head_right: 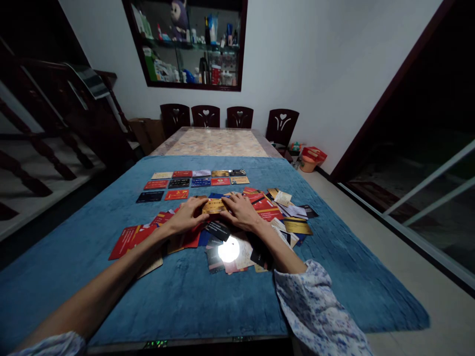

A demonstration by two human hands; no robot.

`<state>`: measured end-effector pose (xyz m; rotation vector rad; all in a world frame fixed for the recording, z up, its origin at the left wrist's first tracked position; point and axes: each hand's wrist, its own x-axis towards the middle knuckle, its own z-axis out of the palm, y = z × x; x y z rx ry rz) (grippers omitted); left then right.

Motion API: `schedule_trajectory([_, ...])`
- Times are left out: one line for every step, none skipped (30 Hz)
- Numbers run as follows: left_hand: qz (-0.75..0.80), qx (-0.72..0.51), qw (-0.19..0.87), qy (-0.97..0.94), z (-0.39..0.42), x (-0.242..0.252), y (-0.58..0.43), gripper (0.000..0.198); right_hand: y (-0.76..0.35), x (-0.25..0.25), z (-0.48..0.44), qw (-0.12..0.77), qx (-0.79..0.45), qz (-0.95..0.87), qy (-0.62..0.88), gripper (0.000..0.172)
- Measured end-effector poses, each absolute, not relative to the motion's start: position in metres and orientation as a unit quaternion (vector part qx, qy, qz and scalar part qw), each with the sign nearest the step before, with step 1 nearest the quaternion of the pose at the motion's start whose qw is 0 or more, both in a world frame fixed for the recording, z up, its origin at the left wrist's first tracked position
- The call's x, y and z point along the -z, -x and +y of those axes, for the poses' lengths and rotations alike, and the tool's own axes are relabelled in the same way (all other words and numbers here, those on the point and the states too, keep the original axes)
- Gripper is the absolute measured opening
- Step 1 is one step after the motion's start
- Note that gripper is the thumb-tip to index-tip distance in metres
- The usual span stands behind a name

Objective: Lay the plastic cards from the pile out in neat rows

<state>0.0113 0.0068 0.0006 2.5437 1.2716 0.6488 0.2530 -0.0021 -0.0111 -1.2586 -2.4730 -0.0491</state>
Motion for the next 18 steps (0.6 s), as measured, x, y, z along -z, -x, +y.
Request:
schedule_trajectory([0.43, -0.225, 0.112, -0.867, 0.007, -0.001, -0.011, 0.046, -0.253, 0.011, -0.002, 0.18, 0.015, -0.876, 0.447, 0.052])
schedule_trajectory([0.427, -0.227, 0.112, -0.868, 0.007, -0.001, -0.011, 0.045, -0.254, 0.011, -0.001, 0.176, 0.014, -0.877, 0.447, 0.053])
schedule_trajectory([0.425, -0.227, 0.112, -0.869, 0.007, -0.002, -0.011, 0.044, -0.254, 0.01, -0.001, 0.172, 0.013, -0.877, 0.448, 0.053])
schedule_trajectory([0.423, -0.224, 0.113, -0.87, 0.006, -0.003, -0.011, 0.043, -0.254, 0.01, 0.0, 0.168, 0.012, -0.879, 0.447, 0.053])
schedule_trajectory([0.422, -0.22, 0.113, -0.872, 0.006, -0.004, -0.011, 0.041, -0.255, 0.009, 0.001, 0.164, 0.011, -0.881, 0.444, 0.053])
schedule_trajectory([0.422, -0.214, 0.111, -0.874, 0.005, -0.005, -0.012, 0.041, -0.255, 0.008, 0.002, 0.162, 0.009, -0.883, 0.44, 0.053])
schedule_trajectory([0.424, -0.208, 0.107, -0.875, 0.005, -0.006, -0.012, 0.04, -0.256, 0.007, 0.004, 0.159, 0.008, -0.886, 0.436, 0.053])
schedule_trajectory([0.426, -0.2, 0.101, -0.876, 0.005, -0.008, -0.013, 0.04, -0.256, 0.005, 0.005, 0.158, 0.007, -0.887, 0.434, 0.053])
schedule_trajectory([0.429, -0.191, 0.095, -0.878, 0.004, -0.01, -0.013, 0.039, -0.257, 0.003, 0.007, 0.157, 0.008, -0.888, 0.431, 0.053])
schedule_trajectory([0.432, -0.183, 0.089, -0.879, 0.004, -0.012, -0.014, 0.038, -0.258, 0.001, 0.008, 0.157, 0.009, -0.89, 0.428, 0.053])
schedule_trajectory([0.434, -0.175, 0.083, -0.88, 0.005, -0.013, -0.014, 0.036, -0.259, -0.001, 0.009, 0.155, 0.01, -0.893, 0.422, 0.052])
schedule_trajectory([0.434, -0.168, 0.077, -0.882, 0.005, -0.015, -0.014, 0.034, -0.26, -0.004, 0.011, 0.153, 0.009, -0.897, 0.415, 0.051])
schedule_trajectory([0.434, -0.162, 0.071, -0.883, 0.006, -0.017, -0.014, 0.034, -0.26, -0.007, 0.011, 0.147, 0.007, -0.901, 0.408, 0.05])
schedule_trajectory([0.434, -0.157, 0.064, -0.885, 0.008, -0.018, -0.014, 0.034, -0.261, -0.01, 0.012, 0.141, 0.006, -0.904, 0.403, 0.048])
schedule_trajectory([0.436, -0.153, 0.057, -0.885, 0.009, -0.019, -0.014, 0.036, -0.261, -0.014, 0.012, 0.131, 0.008, -0.903, 0.408, 0.047])
schedule_trajectory([0.438, -0.149, 0.051, -0.885, 0.011, -0.02, -0.014, 0.038, -0.261, -0.018, 0.012, 0.122, 0.015, -0.9, 0.418, 0.045])
schedule_trajectory([0.44, -0.146, 0.044, -0.885, 0.014, -0.022, -0.014, 0.04, -0.261, -0.022, 0.012, 0.114, 0.025, -0.896, 0.429, 0.042])
schedule_trajectory([0.441, -0.146, 0.038, -0.885, 0.016, -0.023, -0.014, 0.041, -0.261, -0.025, 0.012, 0.106, 0.035, -0.893, 0.435, 0.04])
